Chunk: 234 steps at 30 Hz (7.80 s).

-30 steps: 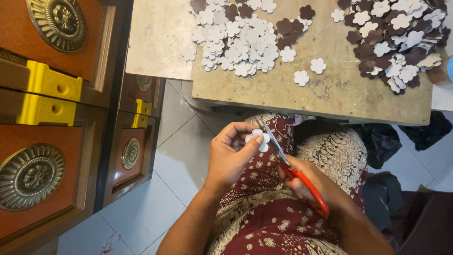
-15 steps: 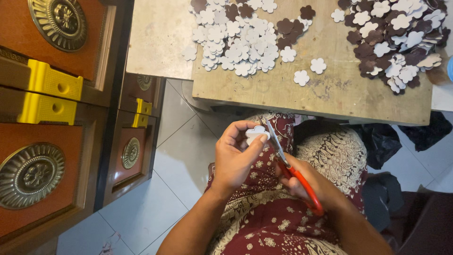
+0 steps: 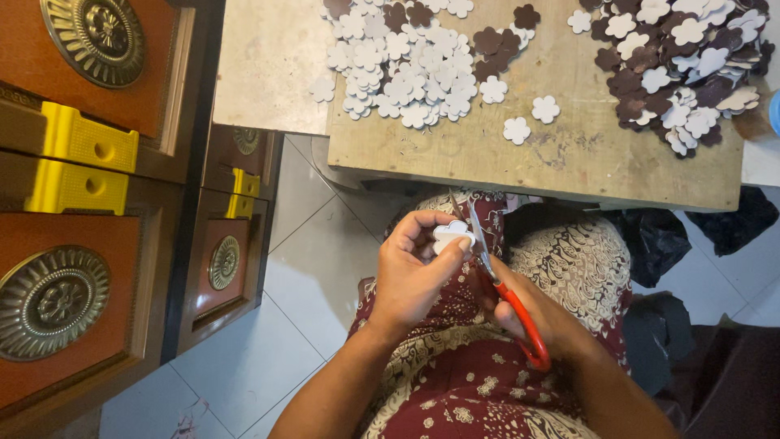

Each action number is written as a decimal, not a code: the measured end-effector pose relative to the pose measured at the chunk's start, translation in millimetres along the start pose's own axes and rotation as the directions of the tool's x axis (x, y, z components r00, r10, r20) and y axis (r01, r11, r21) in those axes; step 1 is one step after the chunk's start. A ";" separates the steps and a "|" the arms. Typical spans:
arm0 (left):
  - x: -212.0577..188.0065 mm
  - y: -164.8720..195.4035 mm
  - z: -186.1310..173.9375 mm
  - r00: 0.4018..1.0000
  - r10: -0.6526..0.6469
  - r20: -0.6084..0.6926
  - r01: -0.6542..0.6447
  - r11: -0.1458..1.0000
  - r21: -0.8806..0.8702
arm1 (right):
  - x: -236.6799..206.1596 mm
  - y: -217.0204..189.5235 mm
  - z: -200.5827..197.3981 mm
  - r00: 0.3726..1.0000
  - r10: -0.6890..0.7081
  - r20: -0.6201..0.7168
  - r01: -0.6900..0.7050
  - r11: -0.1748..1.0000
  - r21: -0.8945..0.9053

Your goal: The person uses red-handled scissors to trim the edges of small white flower-shaped paper cutouts. They pick up each cutout, rotate it while trimming, and place the finished pieces back on the table among other white and brown cutouts.

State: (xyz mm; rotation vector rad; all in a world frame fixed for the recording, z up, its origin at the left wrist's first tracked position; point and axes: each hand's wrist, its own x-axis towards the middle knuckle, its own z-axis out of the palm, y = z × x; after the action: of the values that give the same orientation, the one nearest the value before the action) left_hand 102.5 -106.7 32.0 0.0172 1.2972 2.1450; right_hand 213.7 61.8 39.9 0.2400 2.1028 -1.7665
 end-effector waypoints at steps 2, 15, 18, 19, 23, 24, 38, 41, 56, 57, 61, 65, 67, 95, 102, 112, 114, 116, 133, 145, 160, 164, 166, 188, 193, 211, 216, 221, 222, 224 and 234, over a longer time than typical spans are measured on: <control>0.1 1.4 -0.4 1.000 0.007 0.001 -0.007 1.000 0.002 | 0.2 -0.5 0.2 1.000 -0.011 0.004 0.011 1.000 0.020; 4.1 6.5 -9.2 0.999 0.054 -0.008 -0.054 0.998 0.034 | -2.0 5.7 -2.3 0.997 0.078 0.029 -0.077 0.997 -0.019; 4.2 8.2 -11.8 0.999 0.037 -0.022 -0.036 0.998 0.050 | -3.4 6.8 -3.1 0.995 0.095 0.027 -0.094 0.995 -0.030; 4.5 9.1 -12.8 0.999 0.045 -0.019 -0.044 0.997 0.061 | -3.4 6.7 -3.0 0.995 0.096 0.026 -0.095 0.995 -0.033; 6.6 11.4 -14.0 0.998 0.065 -0.028 -0.062 0.994 0.089 | -3.1 4.9 -2.4 0.994 0.107 0.016 -0.106 0.992 -0.064; 6.8 11.6 -13.8 0.997 0.066 -0.036 -0.062 0.994 0.093 | -3.1 4.0 -2.4 0.994 0.106 0.016 -0.104 0.992 -0.070; 7.8 19.7 -14.7 0.991 0.108 -0.080 -0.096 0.984 0.148 | -0.7 1.3 -6.2 0.995 0.091 0.045 -0.089 0.995 -0.039; 8.9 18.1 -16.0 0.991 0.101 -0.083 -0.089 0.987 0.136 | -0.7 3.0 -7.0 0.995 0.086 0.046 -0.084 0.996 -0.040; 0.0 -1.3 2.2 0.996 0.077 0.037 -0.077 0.997 -0.017 | -4.4 10.2 8.5 0.997 0.071 0.023 -0.075 0.951 0.299; -0.8 -2.5 3.4 0.996 0.073 0.045 -0.071 0.996 -0.058 | -4.4 12.6 9.9 0.997 0.072 0.026 -0.077 0.936 0.343; -3.1 -8.4 7.8 0.998 0.053 0.040 -0.050 0.995 -0.086 | -3.6 19.3 13.1 0.999 0.036 -0.002 -0.033 0.927 0.374; -3.4 -12.4 7.3 0.997 0.054 0.049 -0.049 0.994 -0.094 | -1.4 16.5 13.9 0.999 0.013 -0.033 -0.001 0.939 0.344; -3.5 -13.5 6.8 0.998 0.048 0.050 -0.043 0.995 -0.088 | -2.4 12.0 13.9 0.999 0.009 -0.037 0.004 0.946 0.325; -3.2 -4.9 8.3 1.000 0.006 0.010 -0.006 1.000 0.017 | -1.2 2.5 5.3 0.998 -0.054 -0.006 0.055 0.990 0.129; -3.3 -1.7 5.6 0.999 0.029 0.012 -0.030 0.999 0.029 | -5.1 13.3 7.9 1.000 0.025 0.008 -0.026 0.978 0.207; -1.3 6.9 -2.2 0.999 0.002 0.033 -0.003 0.999 0.052 | -2.4 -2.6 7.7 0.991 0.120 0.058 -0.133 0.924 0.359; -0.6 8.1 -3.5 0.999 0.014 0.030 -0.016 0.996 0.087 | -4.3 -6.5 6.6 0.987 0.146 0.061 -0.159 0.909 0.386; 1.0 9.6 -6.4 0.999 -0.018 0.037 0.015 0.996 0.085 | -4.2 -7.7 6.2 0.985 0.156 0.068 -0.170 0.907 0.385; 3.0 16.1 -18.1 1.000 -0.016 0.011 0.016 0.997 0.079 | -2.6 8.6 -7.1 0.993 0.083 0.087 -0.087 0.995 0.042; 1.7 -5.7 -6.8 0.988 0.145 -0.042 -0.149 0.985 -0.093 | -2.1 -7.0 2.2 0.999 0.036 0.039 -0.041 0.992 0.121; -2.7 -5.6 0.7 0.998 0.067 -0.017 -0.068 0.997 -0.031 | -2.8 1.5 3.8 1.000 -0.009 0.015 0.008 1.000 0.023; -2.8 -0.7 0.4 0.997 0.070 -0.015 -0.070 0.998 0.007 | -8.2 -1.6 10.0 0.999 0.028 -0.019 -0.025 0.992 0.127; -2.3 0.9 -0.1 0.998 0.063 -0.014 -0.063 0.998 -0.005 | -4.1 -2.4 11.1 0.997 0.065 0.027 -0.070 0.974 0.216; 2.5 3.2 -13.7 0.999 0.038 -0.038 -0.038 0.999 -0.012 | -3.3 7.7 -4.4 0.998 0.052 0.043 -0.051 0.999 -0.015; 3.8 4.0 -16.1 0.996 0.080 -0.049 -0.079 0.997 0.012 | -0.2 11.7 -6.1 0.995 0.060 0.077 -0.061 0.998 0.008; 0.1 9.5 -9.1 0.999 0.035 -0.031 -0.032 0.993 0.115 | 1.7 4.5 0.7 0.998 0.039 0.054 -0.037 0.999 -0.035; 0.0 14.2 -10.7 0.999 0.031 -0.029 -0.027 0.991 0.131 | 1.9 12.3 -1.2 0.998 0.019 0.062 -0.016 0.998 -0.057; -0.1 19.7 -12.1 0.999 0.014 -0.040 -0.010 0.993 0.115 | 0.8 13.0 -6.5 0.996 0.001 0.091 0.007 0.996 -0.092; -0.3 20.8 -12.3 0.999 0.014 -0.042 -0.009 0.993 0.119 | 0.9 12.6 -7.1 0.996 -0.003 0.094 0.011 0.996 -0.091; 0.0 22.2 -12.2 0.999 0.019 -0.048 -0.014 0.993 0.113 | 0.5 11.2 -6.5 0.996 0.007 0.085 0.001 0.996 -0.094; 3.8 21.2 -18.2 0.996 0.049 -0.081 -0.039 0.993 0.115 | -1.3 4.7 -6.6 0.994 0.079 0.076 -0.071 0.993 -0.100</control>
State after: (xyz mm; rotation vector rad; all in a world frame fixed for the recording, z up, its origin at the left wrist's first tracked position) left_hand 83.0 -126.1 38.5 0.0029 1.4788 2.1264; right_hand 215.4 69.3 37.0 0.2147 2.0882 -1.6003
